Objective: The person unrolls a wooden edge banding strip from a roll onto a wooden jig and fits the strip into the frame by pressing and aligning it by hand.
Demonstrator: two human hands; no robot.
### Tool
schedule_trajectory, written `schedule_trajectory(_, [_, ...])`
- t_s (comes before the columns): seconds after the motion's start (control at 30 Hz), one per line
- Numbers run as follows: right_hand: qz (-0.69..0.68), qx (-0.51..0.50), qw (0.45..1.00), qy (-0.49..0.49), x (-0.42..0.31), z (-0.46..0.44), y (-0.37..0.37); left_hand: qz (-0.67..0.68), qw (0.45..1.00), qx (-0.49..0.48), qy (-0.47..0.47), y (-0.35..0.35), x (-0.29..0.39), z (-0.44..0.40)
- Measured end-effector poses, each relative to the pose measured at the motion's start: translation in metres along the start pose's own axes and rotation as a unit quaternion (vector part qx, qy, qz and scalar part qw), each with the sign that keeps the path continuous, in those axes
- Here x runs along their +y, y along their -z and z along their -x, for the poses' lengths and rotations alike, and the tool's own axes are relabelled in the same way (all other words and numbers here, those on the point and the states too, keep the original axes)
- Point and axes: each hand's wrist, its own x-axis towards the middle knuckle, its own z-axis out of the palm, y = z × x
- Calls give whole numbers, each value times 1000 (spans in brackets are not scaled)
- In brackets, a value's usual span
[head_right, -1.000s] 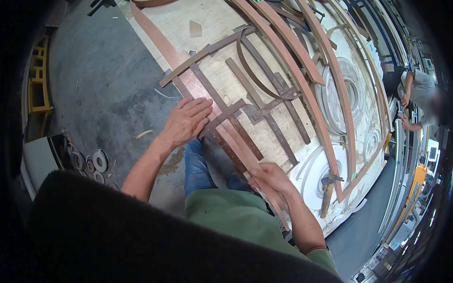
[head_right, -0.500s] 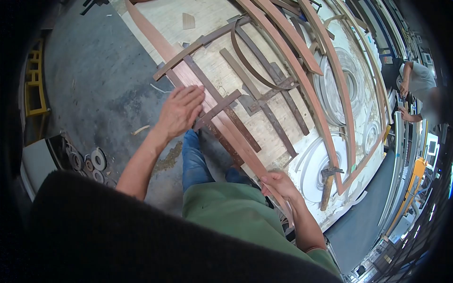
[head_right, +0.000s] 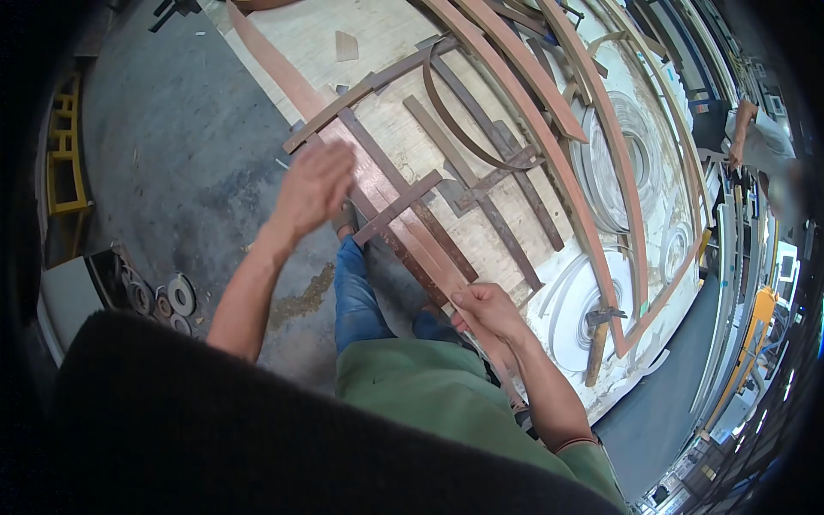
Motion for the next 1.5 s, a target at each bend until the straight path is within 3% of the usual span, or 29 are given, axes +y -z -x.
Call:
schedule_trajectory(0.1, [-23,4,1000,18,5,1,3,-57,998,16,6,12,-13,-15])
schedule_trajectory(0.57, [-39,21,998,-36,79,51,38,54,998,-8,7,-5,53,12])
schedule_trajectory(0.7, [52,-6,995,85,66,50,44,50,999,-15,2,-7,52,12])
schedule_trajectory(0.83, [17,28,994,101,25,14,23,36,999,-18,-23,-9,46,14])
schedule_trajectory(0.93, [30,5,999,26,-8,2,10,39,999,-13,-22,-6,50,11])
schedule_trajectory(1.0, [91,25,990,107,2,-3,13,25,999,-17,-22,-3,52,13])
schedule_trajectory(1.2, [55,-27,993,103,7,-13,18,-23,995,-98,-19,3,57,10])
schedule_trajectory(1.27, [32,-50,994,93,5,-10,22,-18,995,-95,-26,3,58,9])
schedule_trajectory(1.37, [145,-11,978,148,7,-18,25,17,994,-95,-43,8,49,9])
schedule_trajectory(1.47, [39,-19,992,118,25,-35,26,-10,999,-41,-6,20,25,-5])
schedule_trajectory(1.5, [45,8,991,124,20,-29,20,-62,998,25,-16,8,4,-7])
